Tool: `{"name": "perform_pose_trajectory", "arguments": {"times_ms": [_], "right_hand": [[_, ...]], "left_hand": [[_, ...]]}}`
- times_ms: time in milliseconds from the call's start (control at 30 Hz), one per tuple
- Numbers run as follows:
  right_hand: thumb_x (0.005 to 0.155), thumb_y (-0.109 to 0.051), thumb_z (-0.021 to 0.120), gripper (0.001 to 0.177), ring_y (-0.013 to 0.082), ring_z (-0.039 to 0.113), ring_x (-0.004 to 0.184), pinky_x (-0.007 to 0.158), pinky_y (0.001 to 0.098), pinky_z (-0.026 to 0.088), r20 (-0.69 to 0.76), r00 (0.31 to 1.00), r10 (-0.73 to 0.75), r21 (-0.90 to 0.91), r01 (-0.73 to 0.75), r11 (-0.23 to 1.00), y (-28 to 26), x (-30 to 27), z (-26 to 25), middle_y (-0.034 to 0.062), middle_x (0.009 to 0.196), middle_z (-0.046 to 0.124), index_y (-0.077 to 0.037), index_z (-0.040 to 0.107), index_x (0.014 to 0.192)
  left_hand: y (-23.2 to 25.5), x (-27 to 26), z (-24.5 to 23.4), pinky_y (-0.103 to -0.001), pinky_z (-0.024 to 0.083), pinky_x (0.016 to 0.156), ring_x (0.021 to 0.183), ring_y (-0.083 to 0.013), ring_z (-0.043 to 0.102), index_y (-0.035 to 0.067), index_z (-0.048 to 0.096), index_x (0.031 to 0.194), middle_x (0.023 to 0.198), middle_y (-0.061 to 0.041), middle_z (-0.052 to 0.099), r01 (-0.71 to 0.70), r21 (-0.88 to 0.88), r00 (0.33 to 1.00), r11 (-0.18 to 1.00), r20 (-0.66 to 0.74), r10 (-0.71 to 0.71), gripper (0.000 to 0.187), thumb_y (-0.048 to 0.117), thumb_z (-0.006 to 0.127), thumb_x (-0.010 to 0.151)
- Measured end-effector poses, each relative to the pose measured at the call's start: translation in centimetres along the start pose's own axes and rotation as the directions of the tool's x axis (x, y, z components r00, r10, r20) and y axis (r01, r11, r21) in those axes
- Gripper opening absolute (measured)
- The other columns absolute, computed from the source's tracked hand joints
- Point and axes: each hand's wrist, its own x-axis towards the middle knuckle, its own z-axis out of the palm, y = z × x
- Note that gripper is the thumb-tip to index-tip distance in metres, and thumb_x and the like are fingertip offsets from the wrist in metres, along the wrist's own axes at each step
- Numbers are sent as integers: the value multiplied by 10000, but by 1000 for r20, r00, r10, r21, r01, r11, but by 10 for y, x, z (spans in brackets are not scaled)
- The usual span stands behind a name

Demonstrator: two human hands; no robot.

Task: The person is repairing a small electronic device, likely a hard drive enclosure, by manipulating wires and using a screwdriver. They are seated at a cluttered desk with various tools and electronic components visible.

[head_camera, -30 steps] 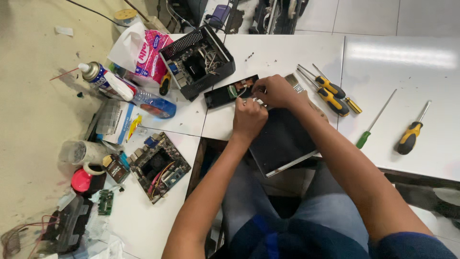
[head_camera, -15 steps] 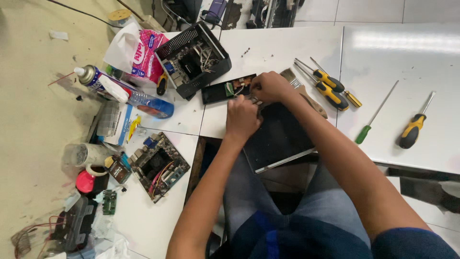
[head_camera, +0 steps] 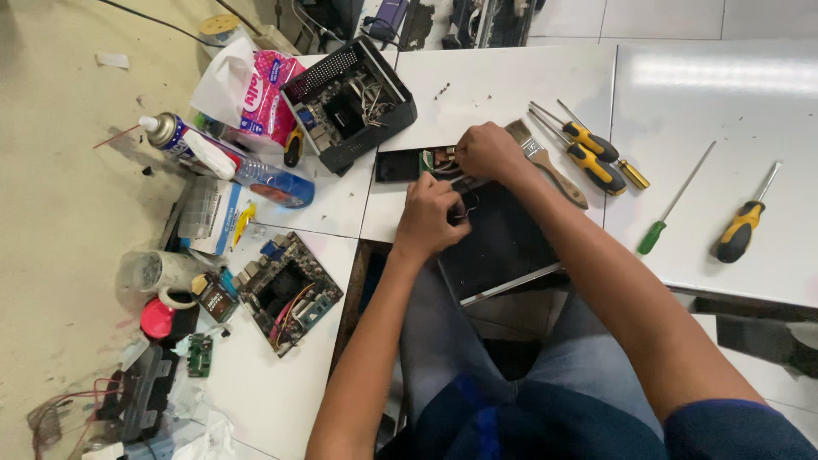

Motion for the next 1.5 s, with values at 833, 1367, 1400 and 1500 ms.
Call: {"name": "perform_pose_trajectory", "arguments": {"times_ms": [833,1367,1400,1500], "right_hand": [[923,-534,634,488,401,701,719,678,496,542,294,956,-1,-141,44,989,-55,-28,-60,179,676,718,-131,797,700],[884,-484,753,447,456,737,1148,971,565,578,472,857,207,-223,-111,968,-61,-27,-99,230,1132,812,-137,858,1145],[878,-499,723,453,463,733,1163,969,575,586,467,865,184,-245,-74,967,-48,-18,-88,233,1129,810,-144,852,1129],[847,-293,774,352,441,730,1182,1017,562,564,469,879,87,-95,-48,994,-64,-28,-101,164,1158,821,-188,851,1174]], "left_hand": [[21,3,-5,-451,536,866,951,-244,589,149,777,787,808,-28,673,79,73,997,994,-28,-78,408,535,865,688],[25,5,-2,-430,540,871,990,-211,574,186,774,859,847,15,673,66,63,997,996,31,-68,299,448,868,749],[26,6,-3,-424,543,878,1000,-208,576,187,770,859,851,18,674,74,78,997,994,26,-77,296,447,865,753],[27,5,-5,-420,544,888,987,-206,570,181,771,910,846,7,660,77,77,996,994,39,-81,319,460,858,784]]}}
